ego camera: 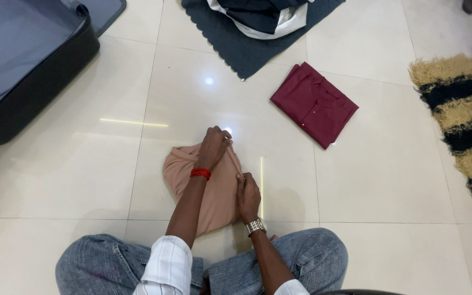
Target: The person sits on the floor and folds a maroon shirt, placing it into an open suitcase. They then fold a beige long-sleeved shirt and a white shirt, stacking them on the floor.
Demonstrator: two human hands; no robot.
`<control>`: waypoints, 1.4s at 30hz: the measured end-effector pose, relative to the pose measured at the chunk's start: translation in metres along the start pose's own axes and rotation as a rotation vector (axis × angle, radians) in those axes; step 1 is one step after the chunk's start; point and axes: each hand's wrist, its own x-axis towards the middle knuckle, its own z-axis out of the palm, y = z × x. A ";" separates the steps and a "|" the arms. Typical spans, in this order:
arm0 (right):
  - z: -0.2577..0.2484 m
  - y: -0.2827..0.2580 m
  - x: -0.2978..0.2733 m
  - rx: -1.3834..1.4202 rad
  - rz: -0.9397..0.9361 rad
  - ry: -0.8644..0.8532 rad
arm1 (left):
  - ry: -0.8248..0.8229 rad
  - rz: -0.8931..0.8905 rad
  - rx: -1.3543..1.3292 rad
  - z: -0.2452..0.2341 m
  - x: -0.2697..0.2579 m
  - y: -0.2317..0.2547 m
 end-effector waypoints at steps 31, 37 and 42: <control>0.003 0.016 -0.015 -0.241 -0.091 0.021 | -0.101 0.041 0.745 -0.062 -0.149 -0.089; 0.015 0.034 -0.009 -0.308 -0.088 0.065 | 0.122 -0.541 -0.254 -0.031 -0.199 -0.062; 0.022 0.050 0.002 -0.315 0.092 -0.160 | 0.357 -0.508 -0.336 0.015 -0.211 -0.080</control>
